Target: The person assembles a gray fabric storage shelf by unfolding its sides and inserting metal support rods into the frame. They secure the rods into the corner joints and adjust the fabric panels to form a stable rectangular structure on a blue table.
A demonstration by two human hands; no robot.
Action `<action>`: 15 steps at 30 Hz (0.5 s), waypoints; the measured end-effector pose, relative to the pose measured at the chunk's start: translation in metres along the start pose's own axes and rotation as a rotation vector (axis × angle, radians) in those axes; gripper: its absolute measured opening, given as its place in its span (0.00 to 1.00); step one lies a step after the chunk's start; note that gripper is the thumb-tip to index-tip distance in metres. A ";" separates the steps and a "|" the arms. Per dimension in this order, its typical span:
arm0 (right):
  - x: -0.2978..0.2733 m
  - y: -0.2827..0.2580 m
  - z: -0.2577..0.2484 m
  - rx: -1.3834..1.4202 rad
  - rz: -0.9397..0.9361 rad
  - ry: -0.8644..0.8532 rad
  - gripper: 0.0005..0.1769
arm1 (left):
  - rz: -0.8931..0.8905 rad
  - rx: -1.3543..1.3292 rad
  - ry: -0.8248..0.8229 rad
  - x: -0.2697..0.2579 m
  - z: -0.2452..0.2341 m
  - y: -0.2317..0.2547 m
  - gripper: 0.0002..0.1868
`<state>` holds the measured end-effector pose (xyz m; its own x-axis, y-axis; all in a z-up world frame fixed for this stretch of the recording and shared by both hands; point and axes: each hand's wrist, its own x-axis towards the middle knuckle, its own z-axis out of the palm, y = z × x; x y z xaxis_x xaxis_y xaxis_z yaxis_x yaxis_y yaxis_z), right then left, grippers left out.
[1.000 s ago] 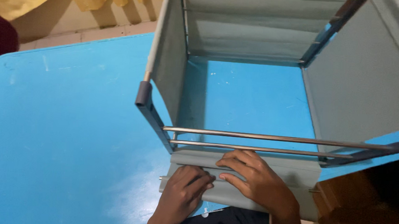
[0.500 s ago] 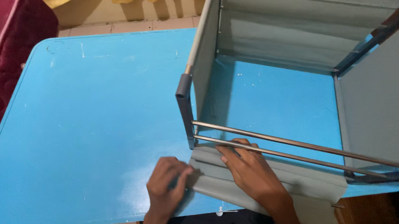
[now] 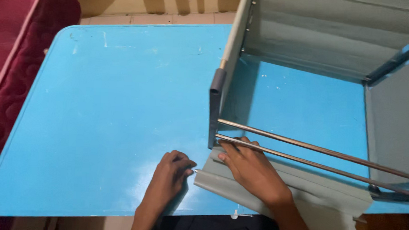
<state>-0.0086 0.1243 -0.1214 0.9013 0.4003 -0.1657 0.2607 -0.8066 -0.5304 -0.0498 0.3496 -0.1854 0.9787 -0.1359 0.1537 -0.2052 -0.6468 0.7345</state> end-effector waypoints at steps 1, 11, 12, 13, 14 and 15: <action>-0.002 0.001 0.001 0.025 -0.053 0.060 0.28 | -0.012 -0.001 0.000 -0.003 0.000 0.000 0.11; -0.001 0.019 0.033 -0.014 -0.450 0.327 0.18 | 0.015 -0.026 0.061 -0.011 0.001 0.009 0.07; -0.005 0.018 0.035 -0.035 -0.566 0.391 0.15 | 0.002 -0.065 0.063 -0.011 -0.002 0.010 0.06; -0.008 0.016 0.036 -0.056 -0.683 0.456 0.13 | -0.069 -0.120 0.045 -0.010 -0.005 0.011 0.07; -0.012 0.013 0.038 -0.022 -0.701 0.433 0.12 | -0.139 -0.176 0.024 -0.010 -0.008 0.011 0.07; -0.016 0.011 0.041 0.011 -0.719 0.410 0.12 | -0.209 -0.233 0.003 -0.010 -0.010 0.011 0.07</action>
<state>-0.0339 0.1272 -0.1584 0.5711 0.6249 0.5323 0.8202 -0.4092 -0.3997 -0.0621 0.3516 -0.1725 0.9998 -0.0157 -0.0144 0.0053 -0.4710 0.8821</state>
